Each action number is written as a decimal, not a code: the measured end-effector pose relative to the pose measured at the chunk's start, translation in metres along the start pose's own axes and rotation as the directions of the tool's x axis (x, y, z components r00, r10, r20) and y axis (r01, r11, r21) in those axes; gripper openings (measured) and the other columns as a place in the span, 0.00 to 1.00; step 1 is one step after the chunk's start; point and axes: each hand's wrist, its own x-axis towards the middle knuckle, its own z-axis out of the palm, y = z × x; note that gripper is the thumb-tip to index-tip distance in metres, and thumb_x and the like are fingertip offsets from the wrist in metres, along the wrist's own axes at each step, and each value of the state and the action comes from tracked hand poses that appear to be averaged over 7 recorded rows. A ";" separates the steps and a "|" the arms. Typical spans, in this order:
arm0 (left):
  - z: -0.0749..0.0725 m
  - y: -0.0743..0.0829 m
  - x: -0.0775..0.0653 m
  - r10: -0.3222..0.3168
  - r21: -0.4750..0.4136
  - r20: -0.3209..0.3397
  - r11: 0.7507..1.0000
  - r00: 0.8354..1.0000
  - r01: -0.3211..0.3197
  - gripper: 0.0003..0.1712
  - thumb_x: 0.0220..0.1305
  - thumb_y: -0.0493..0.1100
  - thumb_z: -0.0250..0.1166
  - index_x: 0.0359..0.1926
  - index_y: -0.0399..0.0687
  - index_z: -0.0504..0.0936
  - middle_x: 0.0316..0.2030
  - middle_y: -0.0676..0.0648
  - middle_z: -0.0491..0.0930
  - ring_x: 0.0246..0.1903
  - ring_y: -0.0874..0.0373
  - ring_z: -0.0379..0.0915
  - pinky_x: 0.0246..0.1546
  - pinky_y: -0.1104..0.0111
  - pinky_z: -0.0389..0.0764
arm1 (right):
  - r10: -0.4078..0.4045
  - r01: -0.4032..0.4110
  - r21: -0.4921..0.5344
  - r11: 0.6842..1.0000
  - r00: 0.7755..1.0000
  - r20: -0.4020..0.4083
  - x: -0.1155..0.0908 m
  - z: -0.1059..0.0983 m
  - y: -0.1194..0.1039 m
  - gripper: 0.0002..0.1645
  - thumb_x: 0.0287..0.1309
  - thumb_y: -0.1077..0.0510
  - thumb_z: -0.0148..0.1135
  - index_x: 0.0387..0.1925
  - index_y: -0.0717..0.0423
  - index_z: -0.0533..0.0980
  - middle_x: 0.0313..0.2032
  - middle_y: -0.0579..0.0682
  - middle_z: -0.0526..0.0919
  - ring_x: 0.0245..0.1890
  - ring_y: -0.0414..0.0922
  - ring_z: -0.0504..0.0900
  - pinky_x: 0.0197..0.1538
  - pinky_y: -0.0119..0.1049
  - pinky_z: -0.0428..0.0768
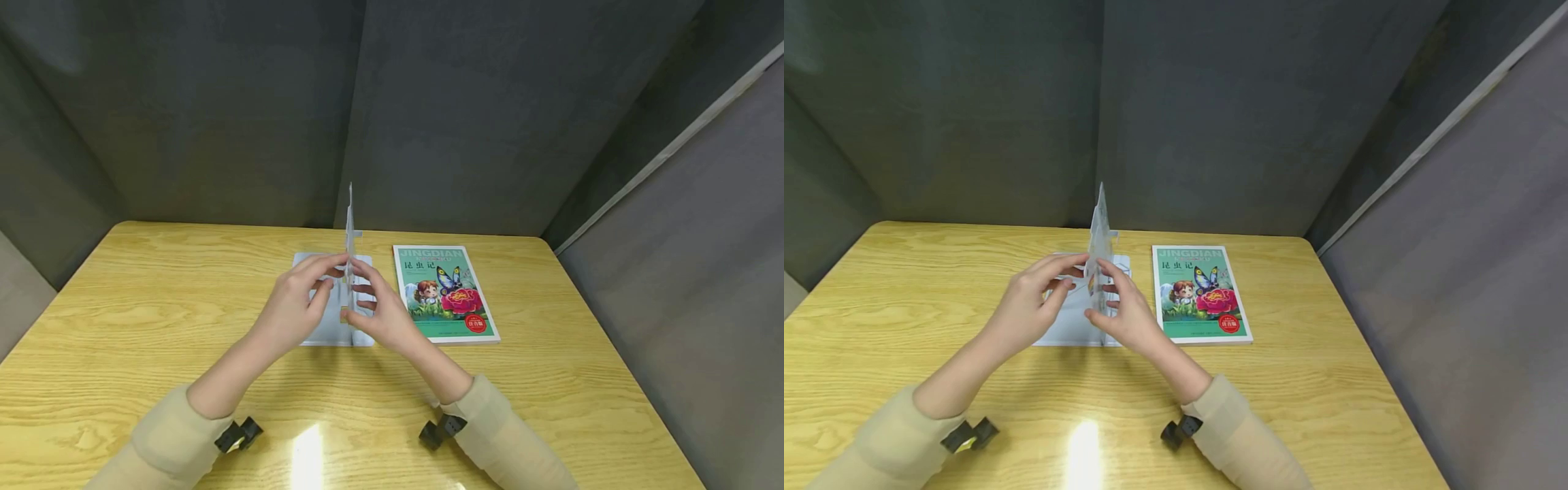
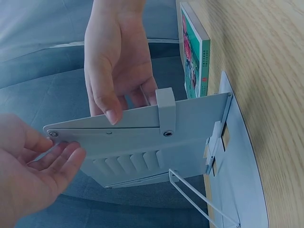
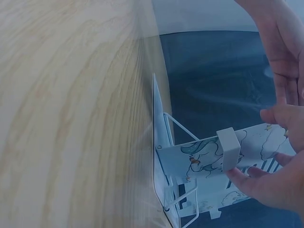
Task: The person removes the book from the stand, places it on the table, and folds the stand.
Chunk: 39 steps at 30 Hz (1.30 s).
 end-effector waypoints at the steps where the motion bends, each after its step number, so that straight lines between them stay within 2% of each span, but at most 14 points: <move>1: 0.000 0.000 0.000 0.001 -0.002 0.008 1.000 1.000 -0.001 0.22 0.64 0.27 0.53 0.58 0.39 0.74 0.52 0.44 0.78 0.47 0.54 0.78 0.43 0.62 0.83 | 0.001 -0.001 -0.006 1.000 1.000 -0.002 0.000 0.000 0.000 0.46 0.54 0.61 0.65 0.71 0.40 0.54 0.66 0.48 0.63 0.60 0.50 0.72 0.57 0.40 0.77; 6: 0.000 -0.002 0.000 0.004 -0.011 0.036 1.000 0.999 -0.003 0.23 0.64 0.28 0.55 0.60 0.42 0.74 0.54 0.45 0.76 0.49 0.53 0.77 0.46 0.62 0.82 | 0.009 -0.009 -0.021 1.000 1.000 -0.013 -0.002 -0.001 0.000 0.47 0.54 0.62 0.65 0.71 0.39 0.53 0.65 0.50 0.65 0.59 0.49 0.73 0.57 0.40 0.77; 11: -0.003 -0.009 -0.001 -0.002 0.017 0.037 1.000 0.999 0.001 0.23 0.63 0.30 0.58 0.60 0.43 0.74 0.54 0.45 0.77 0.50 0.52 0.76 0.46 0.61 0.81 | 0.001 -0.001 -0.007 1.000 1.000 -0.024 -0.002 -0.002 0.001 0.47 0.53 0.64 0.65 0.71 0.42 0.53 0.64 0.54 0.66 0.59 0.51 0.74 0.57 0.41 0.77; 17: -0.010 -0.026 0.000 -0.010 0.056 0.044 0.998 0.999 0.008 0.27 0.60 0.32 0.63 0.61 0.43 0.72 0.54 0.43 0.76 0.52 0.49 0.73 0.50 0.58 0.79 | 0.018 -0.017 0.036 0.999 0.999 -0.032 -0.003 -0.003 0.001 0.48 0.54 0.66 0.65 0.71 0.46 0.52 0.66 0.56 0.64 0.60 0.54 0.72 0.58 0.45 0.76; 21: -0.013 -0.043 0.000 -0.062 0.071 0.068 0.996 0.996 0.057 0.31 0.58 0.36 0.66 0.63 0.43 0.69 0.57 0.41 0.73 0.55 0.47 0.70 0.54 0.53 0.76 | 0.037 -0.035 0.074 0.997 0.999 -0.031 -0.006 -0.005 -0.010 0.48 0.53 0.70 0.63 0.71 0.53 0.52 0.66 0.61 0.62 0.60 0.58 0.71 0.59 0.49 0.74; 27: -0.010 -0.073 -0.002 -0.163 0.088 0.135 0.984 0.977 0.152 0.44 0.57 0.43 0.68 0.71 0.47 0.57 0.66 0.42 0.63 0.64 0.46 0.60 0.62 0.49 0.66 | 0.052 -0.050 0.097 0.994 0.998 -0.021 -0.012 -0.009 -0.029 0.47 0.52 0.72 0.61 0.70 0.63 0.49 0.65 0.68 0.60 0.59 0.63 0.70 0.60 0.52 0.73; 35: -0.005 -0.107 -0.002 -0.208 0.110 0.224 0.976 0.952 0.187 0.52 0.54 0.46 0.70 0.73 0.58 0.49 0.70 0.43 0.54 0.67 0.43 0.53 0.63 0.44 0.62 | 0.059 -0.057 0.145 0.988 0.998 -0.004 -0.014 -0.013 -0.027 0.48 0.52 0.73 0.60 0.71 0.61 0.47 0.66 0.69 0.57 0.61 0.66 0.67 0.60 0.55 0.72; 39: -0.005 -0.119 0.000 -0.224 0.127 0.273 0.972 0.935 0.196 0.54 0.53 0.48 0.71 0.74 0.58 0.47 0.71 0.43 0.51 0.69 0.42 0.50 0.64 0.44 0.60 | 0.060 -0.059 0.151 0.987 0.998 0.003 -0.013 -0.014 -0.024 0.49 0.52 0.73 0.61 0.71 0.60 0.47 0.67 0.69 0.57 0.61 0.65 0.67 0.60 0.54 0.72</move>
